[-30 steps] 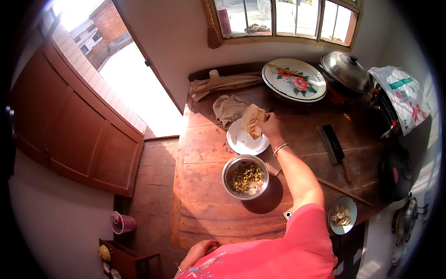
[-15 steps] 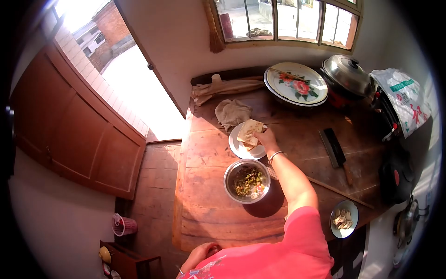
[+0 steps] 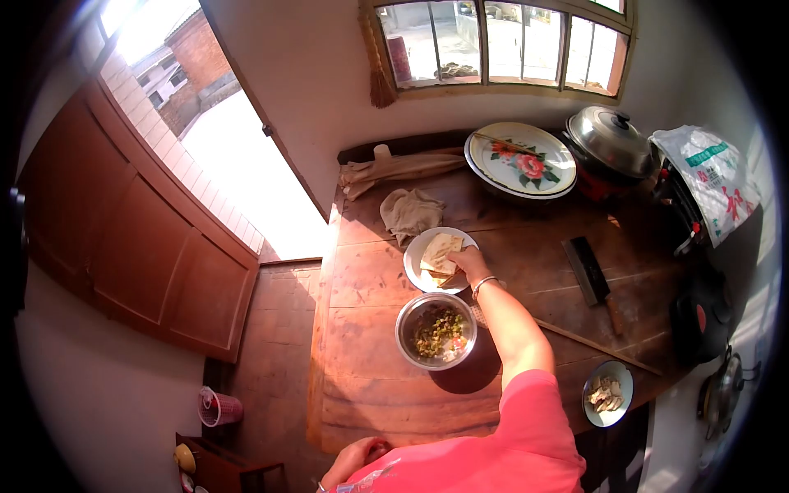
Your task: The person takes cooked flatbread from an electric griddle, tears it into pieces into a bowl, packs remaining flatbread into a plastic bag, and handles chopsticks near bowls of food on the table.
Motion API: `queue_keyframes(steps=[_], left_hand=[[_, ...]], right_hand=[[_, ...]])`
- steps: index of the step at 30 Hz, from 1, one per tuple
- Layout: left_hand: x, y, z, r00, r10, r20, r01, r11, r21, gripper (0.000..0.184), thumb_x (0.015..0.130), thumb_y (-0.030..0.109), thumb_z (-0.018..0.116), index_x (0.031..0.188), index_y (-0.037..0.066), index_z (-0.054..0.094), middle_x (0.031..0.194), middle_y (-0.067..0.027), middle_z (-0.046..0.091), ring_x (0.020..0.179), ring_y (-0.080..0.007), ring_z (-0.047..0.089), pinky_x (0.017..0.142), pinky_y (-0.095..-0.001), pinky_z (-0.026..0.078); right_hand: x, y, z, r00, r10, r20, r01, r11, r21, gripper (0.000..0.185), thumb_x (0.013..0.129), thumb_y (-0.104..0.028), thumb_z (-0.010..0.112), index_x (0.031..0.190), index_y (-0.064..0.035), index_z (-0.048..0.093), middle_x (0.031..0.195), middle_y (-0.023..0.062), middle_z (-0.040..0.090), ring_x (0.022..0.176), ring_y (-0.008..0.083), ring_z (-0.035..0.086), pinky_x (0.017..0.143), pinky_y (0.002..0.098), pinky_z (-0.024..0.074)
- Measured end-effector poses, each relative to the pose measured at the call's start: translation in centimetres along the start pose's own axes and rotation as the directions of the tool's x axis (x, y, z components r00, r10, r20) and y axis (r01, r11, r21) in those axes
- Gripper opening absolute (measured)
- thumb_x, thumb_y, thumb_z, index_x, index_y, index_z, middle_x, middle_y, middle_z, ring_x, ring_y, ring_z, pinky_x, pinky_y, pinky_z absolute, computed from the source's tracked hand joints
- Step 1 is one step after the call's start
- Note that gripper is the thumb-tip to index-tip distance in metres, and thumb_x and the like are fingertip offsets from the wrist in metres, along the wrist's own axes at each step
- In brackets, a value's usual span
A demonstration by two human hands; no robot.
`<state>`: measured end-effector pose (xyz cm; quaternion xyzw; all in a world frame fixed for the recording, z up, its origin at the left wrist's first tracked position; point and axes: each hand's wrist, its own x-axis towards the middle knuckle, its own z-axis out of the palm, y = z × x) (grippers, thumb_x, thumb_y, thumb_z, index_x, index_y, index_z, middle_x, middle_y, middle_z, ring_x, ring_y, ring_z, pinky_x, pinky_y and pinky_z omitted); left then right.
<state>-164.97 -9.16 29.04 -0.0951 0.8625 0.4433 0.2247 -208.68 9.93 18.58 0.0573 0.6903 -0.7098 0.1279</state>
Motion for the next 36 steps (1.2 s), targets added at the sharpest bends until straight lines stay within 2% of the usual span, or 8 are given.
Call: queue_keyframes(steps=[7, 9, 11, 16, 21, 25, 31, 36], left_hand=[[0.2, -2.2, 0.9, 0.998, 0.057, -0.013, -0.057, 0.998, 0.016, 0.026, 0.086, 0.021, 0.056, 0.104, 0.002, 0.057, 0.094, -0.0143, 0.063, 0.088, -0.0305, 0.06, 0.075, -0.0337, 0.048], [0.8, -4.3, 1.5, 0.995, 0.095, -0.026, -0.094, 0.995, 0.04, 0.025, 0.085, 0.022, 0.056, 0.101, 0.002, 0.058, 0.093, -0.0151, 0.063, 0.088, -0.0314, 0.06, 0.074, -0.0363, 0.048], [0.4, -5.6, 2.2, 0.99, 0.13, -0.051, -0.128, 0.991, 0.036, 0.024, 0.083, 0.022, 0.056, 0.098, 0.003, 0.059, 0.091, -0.0153, 0.063, 0.086, -0.0322, 0.06, 0.073, -0.0389, 0.048], [0.5, -5.6, 2.7, 0.987, 0.115, -0.108, -0.108, 0.992, 0.066, 0.019, 0.08, 0.02, 0.057, 0.089, 0.004, 0.06, 0.085, -0.0134, 0.063, 0.083, -0.0317, 0.06, 0.071, -0.0407, 0.047], [0.4, -5.9, 3.6, 0.975, 0.122, -0.186, -0.102, 0.988, 0.112, 0.018, 0.077, 0.02, 0.059, 0.081, 0.002, 0.057, 0.081, -0.0147, 0.061, 0.079, -0.0344, 0.058, 0.066, -0.0427, 0.046], [1.2, -7.7, 5.3, 0.949, 0.153, -0.277, -0.129, 0.986, 0.102, 0.019, 0.075, 0.02, 0.06, 0.081, 0.002, 0.057, 0.078, -0.0144, 0.061, 0.078, -0.0344, 0.059, 0.066, -0.0423, 0.046], [-0.3, -7.5, 5.9, 0.966, 0.086, -0.244, -0.075, 0.996, 0.052, 0.023, 0.072, 0.021, 0.062, 0.085, 0.002, 0.064, 0.081, -0.0176, 0.063, 0.081, -0.0356, 0.061, 0.069, -0.0424, 0.048], [-1.6, -7.7, 7.1, 0.977, 0.054, -0.206, -0.041, 0.997, 0.071, 0.022, 0.075, 0.023, 0.059, 0.082, 0.002, 0.062, 0.078, -0.0179, 0.062, 0.078, -0.0347, 0.061, 0.066, -0.0422, 0.048]], right_hand=[[1.9, 1.7, 0.0, 0.999, -0.017, 0.045, 0.015, 0.999, 0.052, 0.049, 0.066, -0.009, 0.072, 0.106, 0.0084, 0.052, 0.09, 0.0154, 0.062, 0.076, 0.0203, 0.063, 0.063, 0.0305, 0.0514], [2.0, 1.9, 0.3, 0.972, -0.122, -0.202, 0.044, 0.935, -0.353, 0.061, 0.064, -0.012, 0.074, 0.113, 0.0109, 0.046, 0.1, 0.019, 0.06, 0.088, 0.0226, 0.062, 0.071, 0.0307, 0.0506], [2.6, 2.4, 0.1, 0.954, -0.194, -0.23, 0.079, 0.899, -0.431, 0.067, 0.061, -0.015, 0.075, 0.115, 0.0109, 0.044, 0.105, 0.0202, 0.058, 0.096, 0.0236, 0.059, 0.079, 0.0313, 0.0477], [4.9, 2.1, -2.5, 0.906, -0.421, 0.037, 0.331, 0.653, -0.681, 0.061, 0.063, -0.024, 0.072, 0.11, 0.0079, 0.05, 0.098, 0.0242, 0.062, 0.093, 0.0318, 0.061, 0.082, 0.0373, 0.0475], [6.6, 0.0, -4.5, 0.859, -0.501, 0.106, 0.303, 0.33, -0.894, 0.059, 0.075, -0.024, 0.059, 0.121, 0.009, 0.043, 0.115, 0.0298, 0.051, 0.108, 0.04, 0.05, 0.093, 0.0413, 0.0391], [6.6, -2.7, -3.5, 0.747, -0.643, 0.17, 0.596, 0.533, -0.6, 0.043, 0.086, -0.017, 0.054, 0.123, 0.0033, 0.045, 0.115, 0.0192, 0.053, 0.104, 0.0268, 0.052, 0.092, 0.0341, 0.0402], [-14.5, -12.5, 9.7, 0.43, -0.779, 0.455, 0.902, 0.391, -0.184, 0.028, 0.092, -0.006, 0.044, 0.118, 0.0017, 0.048, 0.111, 0.012, 0.054, 0.099, 0.021, 0.055, 0.086, 0.03, 0.0432], [-27.8, -7.7, 17.4, 0.158, -0.477, 0.865, 0.918, 0.395, 0.05, 0.026, 0.079, 0.001, 0.056, 0.106, -0.001, 0.054, 0.105, 0.0137, 0.056, 0.093, 0.0244, 0.056, 0.08, 0.0323, 0.0452]])
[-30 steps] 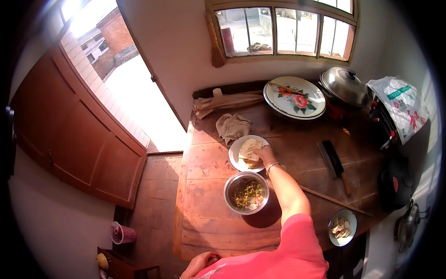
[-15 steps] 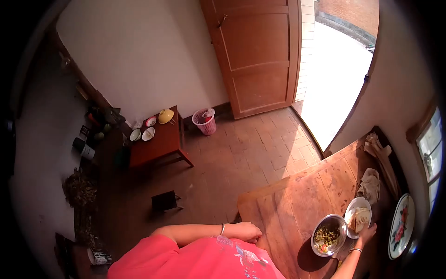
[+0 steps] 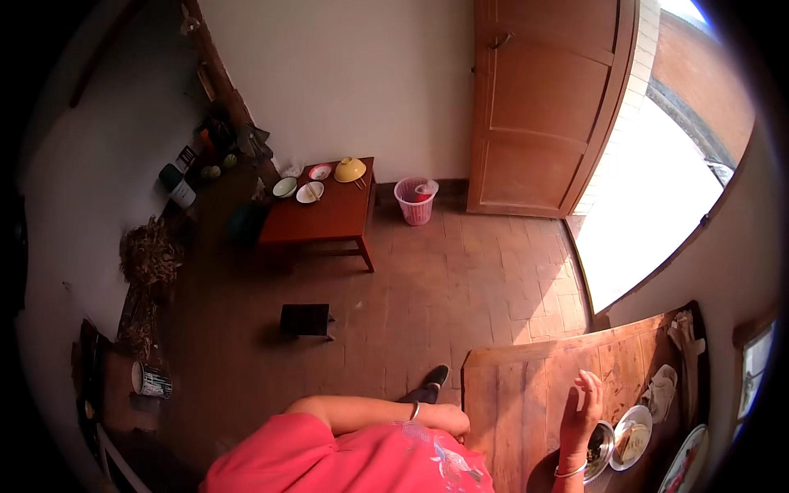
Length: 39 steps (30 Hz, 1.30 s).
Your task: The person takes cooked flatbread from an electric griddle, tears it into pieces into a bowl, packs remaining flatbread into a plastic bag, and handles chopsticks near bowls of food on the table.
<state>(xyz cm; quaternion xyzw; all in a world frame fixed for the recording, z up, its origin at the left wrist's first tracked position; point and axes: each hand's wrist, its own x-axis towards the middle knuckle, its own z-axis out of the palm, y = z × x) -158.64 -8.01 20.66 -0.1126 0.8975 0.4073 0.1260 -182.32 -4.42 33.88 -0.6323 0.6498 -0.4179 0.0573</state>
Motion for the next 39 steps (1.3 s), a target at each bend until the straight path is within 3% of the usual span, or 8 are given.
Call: queue_keyframes(steps=[3, 5, 8, 11, 18, 23, 28, 39], left_hand=[[-3.1, 0.6, 0.0, 0.992, -0.018, -0.126, 0.005, 0.995, -0.098, 0.023, 0.074, 0.024, 0.06, 0.083, 0.003, 0.063, 0.077, -0.0182, 0.063, 0.078, -0.0338, 0.062, 0.066, -0.0419, 0.048], [-5.0, 1.0, -0.2, 0.984, -0.05, -0.172, 0.026, 0.99, -0.139, 0.024, 0.073, 0.023, 0.061, 0.084, 0.002, 0.062, 0.077, -0.0186, 0.063, 0.078, -0.0338, 0.062, 0.065, -0.042, 0.048], [-8.3, 2.2, -1.5, 0.967, -0.124, -0.223, 0.057, 0.957, -0.284, 0.029, 0.071, 0.021, 0.062, 0.09, -0.002, 0.058, 0.075, -0.0186, 0.062, 0.078, -0.0348, 0.061, 0.065, -0.042, 0.047], [-9.1, -0.1, 0.1, 0.955, -0.049, -0.292, 0.003, 0.988, -0.157, 0.029, 0.071, 0.02, 0.061, 0.089, -0.002, 0.058, 0.077, -0.019, 0.062, 0.079, -0.0362, 0.061, 0.065, -0.0422, 0.047], [-12.3, -3.3, 0.1, 0.948, -0.069, -0.312, 0.013, 0.984, -0.179, 0.025, 0.071, 0.022, 0.059, 0.083, 0.0, 0.062, 0.08, -0.0203, 0.063, 0.077, -0.0356, 0.061, 0.064, -0.0422, 0.047], [-18.1, -5.7, -3.1, 0.946, -0.179, -0.271, 0.077, 0.934, -0.348, 0.023, 0.072, 0.021, 0.056, 0.083, 0.002, 0.062, 0.08, -0.019, 0.063, 0.079, -0.0355, 0.061, 0.066, -0.0428, 0.047], [-23.6, -11.4, -4.6, 0.943, -0.211, -0.258, 0.095, 0.912, -0.398, 0.021, 0.074, 0.022, 0.055, 0.08, 0.002, 0.06, 0.077, -0.0193, 0.061, 0.076, -0.0364, 0.06, 0.065, -0.0434, 0.045], [-30.8, -19.7, -8.7, 0.914, -0.307, -0.265, 0.202, 0.911, -0.359, 0.023, 0.077, 0.026, 0.055, 0.081, 0.004, 0.061, 0.079, -0.0193, 0.062, 0.079, -0.0358, 0.06, 0.068, -0.0432, 0.046]], right_hand=[[0.3, -2.9, 7.5, 0.929, -0.15, 0.34, 0.132, 0.988, 0.076, 0.032, 0.075, -0.004, 0.062, 0.106, -0.0029, 0.056, 0.109, 0.0142, 0.056, 0.098, 0.0297, 0.054, 0.084, 0.0363, 0.0432], [-0.2, -3.1, 11.9, 0.845, -0.264, 0.464, 0.284, 0.959, 0.029, 0.033, 0.075, -0.011, 0.064, 0.106, -0.005, 0.057, 0.113, 0.0114, 0.056, 0.104, 0.028, 0.052, 0.09, 0.0385, 0.0383], [-1.3, -1.2, 17.2, 0.804, -0.227, 0.549, 0.293, 0.956, -0.034, 0.031, 0.075, -0.021, 0.062, 0.104, -0.008, 0.059, 0.114, 0.006, 0.056, 0.109, 0.0227, 0.05, 0.095, 0.0426, 0.0313], [-1.8, -0.3, 18.6, 0.82, -0.272, 0.503, 0.377, 0.919, -0.118, 0.032, 0.074, -0.022, 0.063, 0.103, -0.0085, 0.06, 0.113, 0.0041, 0.056, 0.112, 0.0205, 0.048, 0.096, 0.0445, 0.0302], [-2.8, -1.3, 18.6, 0.823, -0.13, 0.552, 0.297, 0.928, -0.224, 0.043, 0.07, -0.02, 0.067, 0.111, -0.0102, 0.058, 0.124, 0.004, 0.047, 0.122, 0.0234, 0.038, 0.103, 0.0469, 0.0225], [-3.1, -3.0, 19.9, 0.858, -0.008, 0.514, 0.247, 0.884, -0.398, 0.046, 0.069, -0.02, 0.068, 0.112, -0.0094, 0.057, 0.127, 0.0046, 0.044, 0.124, 0.0234, 0.034, 0.105, 0.0463, 0.0204], [-4.0, -3.7, 21.9, 0.894, 0.121, 0.432, 0.139, 0.841, -0.522, 0.038, 0.073, -0.016, 0.058, 0.11, -0.0073, 0.057, 0.126, 0.0082, 0.044, 0.123, 0.0268, 0.034, 0.105, 0.046, 0.0214], [-3.9, -6.0, 25.3, 0.907, 0.34, 0.247, -0.135, 0.792, -0.595, 0.038, 0.068, -0.007, 0.06, 0.105, -0.0009, 0.056, 0.13, 0.0157, 0.039, 0.125, 0.034, 0.03, 0.106, 0.0413, 0.0228]])
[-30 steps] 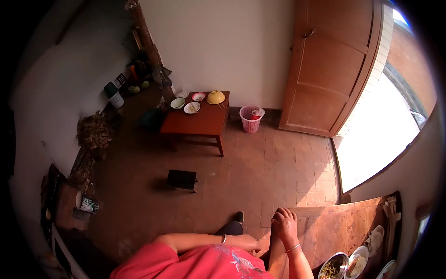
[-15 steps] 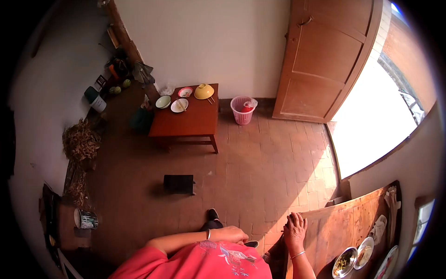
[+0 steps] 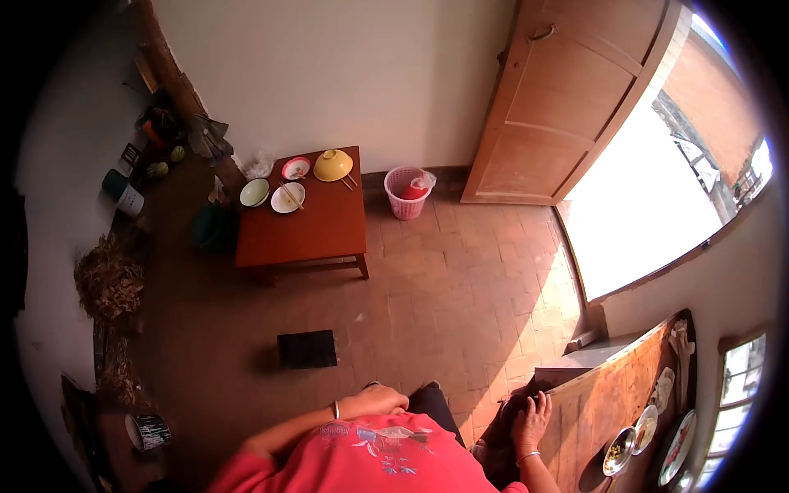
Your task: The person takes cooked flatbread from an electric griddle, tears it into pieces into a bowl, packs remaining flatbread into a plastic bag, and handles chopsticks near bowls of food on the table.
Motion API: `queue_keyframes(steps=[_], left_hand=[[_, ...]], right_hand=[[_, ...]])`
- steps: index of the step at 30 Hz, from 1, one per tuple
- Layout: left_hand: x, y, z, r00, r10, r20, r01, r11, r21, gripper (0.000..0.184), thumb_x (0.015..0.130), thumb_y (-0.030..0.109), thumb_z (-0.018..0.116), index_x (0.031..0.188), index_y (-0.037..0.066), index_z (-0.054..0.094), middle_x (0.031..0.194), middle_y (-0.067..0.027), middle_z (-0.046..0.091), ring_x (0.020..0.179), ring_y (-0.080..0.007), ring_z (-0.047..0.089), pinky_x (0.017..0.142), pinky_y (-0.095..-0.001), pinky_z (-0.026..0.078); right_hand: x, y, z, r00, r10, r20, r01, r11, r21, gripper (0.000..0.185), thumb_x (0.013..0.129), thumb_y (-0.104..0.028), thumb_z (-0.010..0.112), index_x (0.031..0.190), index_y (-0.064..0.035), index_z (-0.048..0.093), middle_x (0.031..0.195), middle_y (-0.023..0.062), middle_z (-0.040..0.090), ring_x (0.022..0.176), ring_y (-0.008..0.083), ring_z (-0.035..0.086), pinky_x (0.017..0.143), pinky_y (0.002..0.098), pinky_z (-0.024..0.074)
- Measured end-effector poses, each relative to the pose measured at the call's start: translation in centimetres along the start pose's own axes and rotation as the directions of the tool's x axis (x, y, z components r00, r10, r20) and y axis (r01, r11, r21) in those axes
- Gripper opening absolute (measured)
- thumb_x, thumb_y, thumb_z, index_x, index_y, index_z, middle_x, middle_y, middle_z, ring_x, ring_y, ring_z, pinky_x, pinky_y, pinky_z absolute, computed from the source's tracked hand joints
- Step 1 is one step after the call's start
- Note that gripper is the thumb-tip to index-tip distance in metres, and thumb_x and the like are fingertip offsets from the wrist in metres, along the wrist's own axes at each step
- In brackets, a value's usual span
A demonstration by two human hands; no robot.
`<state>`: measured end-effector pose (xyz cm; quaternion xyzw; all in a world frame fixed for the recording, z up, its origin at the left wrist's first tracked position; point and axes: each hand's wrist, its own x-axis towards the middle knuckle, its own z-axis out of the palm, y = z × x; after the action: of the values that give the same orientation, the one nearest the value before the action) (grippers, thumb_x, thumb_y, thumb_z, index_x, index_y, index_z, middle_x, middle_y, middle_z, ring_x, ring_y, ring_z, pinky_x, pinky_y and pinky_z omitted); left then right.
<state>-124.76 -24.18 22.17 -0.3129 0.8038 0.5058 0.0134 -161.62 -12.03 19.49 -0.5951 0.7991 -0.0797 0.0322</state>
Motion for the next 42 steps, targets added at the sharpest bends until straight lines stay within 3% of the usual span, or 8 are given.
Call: queue_keyframes(steps=[8, 12, 13, 14, 25, 36, 42], left_hand=[[2.1, -4.2, -5.3, 0.993, -0.115, -0.029, 0.114, 0.993, -0.018, 0.021, 0.079, 0.027, 0.056, 0.088, 0.009, 0.063, 0.084, -0.0152, 0.064, 0.082, -0.0327, 0.061, 0.071, -0.0414, 0.047], [4.4, -6.6, -9.8, 0.984, -0.161, -0.07, 0.162, 0.987, 0.005, 0.02, 0.08, 0.026, 0.056, 0.091, 0.011, 0.063, 0.086, -0.0125, 0.065, 0.084, -0.0304, 0.061, 0.074, -0.0403, 0.048], [5.2, -7.5, -11.0, 0.98, -0.182, -0.084, 0.183, 0.983, 0.009, 0.021, 0.081, 0.026, 0.055, 0.093, 0.01, 0.063, 0.086, -0.0133, 0.065, 0.084, -0.0309, 0.061, 0.074, -0.0401, 0.048], [5.9, -8.1, -12.2, 0.975, -0.201, -0.095, 0.203, 0.979, 0.011, 0.023, 0.082, 0.026, 0.054, 0.095, 0.009, 0.063, 0.086, -0.0141, 0.065, 0.084, -0.0314, 0.061, 0.075, -0.0399, 0.048], [11.7, -13.1, -22.3, 0.927, -0.33, -0.176, 0.329, 0.944, -0.034, 0.021, 0.081, 0.026, 0.058, 0.092, 0.009, 0.063, 0.087, -0.0127, 0.065, 0.085, -0.0305, 0.061, 0.073, -0.0401, 0.048], [10.5, -19.8, -30.9, 0.876, -0.41, -0.255, 0.411, 0.91, -0.05, 0.02, 0.079, 0.024, 0.059, 0.087, 0.007, 0.063, 0.085, -0.0129, 0.064, 0.082, -0.0305, 0.061, 0.071, -0.0403, 0.048], [7.8, -28.4, -38.3, 0.817, -0.466, -0.34, 0.466, 0.88, -0.088, 0.021, 0.079, 0.023, 0.059, 0.089, 0.005, 0.063, 0.086, -0.0134, 0.065, 0.082, -0.0284, 0.062, 0.071, -0.0388, 0.048]], right_hand=[[0.6, -1.7, 1.1, 0.988, 0.145, 0.053, -0.134, 0.978, -0.161, 0.036, 0.074, -0.016, 0.057, 0.106, -0.0003, 0.056, 0.134, 0.0167, 0.036, 0.132, 0.0406, 0.017, 0.106, 0.0533, 0.0136], [-0.2, 0.4, 3.1, 0.993, 0.104, 0.061, -0.089, 0.973, -0.211, 0.037, 0.073, -0.016, 0.058, 0.107, -0.0019, 0.055, 0.132, 0.0166, 0.038, 0.132, 0.0426, 0.013, 0.106, 0.0548, 0.0115], [-0.2, 0.4, 2.9, 0.998, 0.039, 0.042, -0.022, 0.938, -0.346, 0.048, 0.069, -0.003, 0.058, 0.116, -0.0036, 0.047, 0.131, 0.0139, 0.04, 0.129, 0.0374, 0.027, 0.102, 0.0499, 0.0271], [0.1, 0.6, 2.4, 0.999, 0.035, 0.034, -0.021, 0.935, -0.353, 0.048, 0.07, -0.003, 0.058, 0.116, -0.0036, 0.047, 0.13, 0.0137, 0.041, 0.128, 0.037, 0.028, 0.101, 0.0495, 0.0272], [8.9, -2.2, 0.5, 0.995, 0.086, 0.059, -0.067, 0.958, -0.278, 0.046, 0.072, -0.002, 0.057, 0.116, -0.0034, 0.048, 0.123, 0.0115, 0.042, 0.119, 0.0328, 0.03, 0.095, 0.0452, 0.0283], [25.8, -11.1, 4.4, 0.992, -0.123, 0.036, 0.127, 0.985, -0.119, 0.043, 0.074, -0.001, 0.056, 0.116, -0.0032, 0.048, 0.116, 0.0093, 0.043, 0.111, 0.0285, 0.031, 0.088, 0.0409, 0.0295], [31.9, -18.8, 6.2, 0.985, -0.167, 0.032, 0.169, 0.982, -0.078, 0.042, 0.075, -0.001, 0.056, 0.116, -0.0031, 0.049, 0.112, 0.0081, 0.044, 0.106, 0.0262, 0.033, 0.084, 0.0386, 0.0301]])
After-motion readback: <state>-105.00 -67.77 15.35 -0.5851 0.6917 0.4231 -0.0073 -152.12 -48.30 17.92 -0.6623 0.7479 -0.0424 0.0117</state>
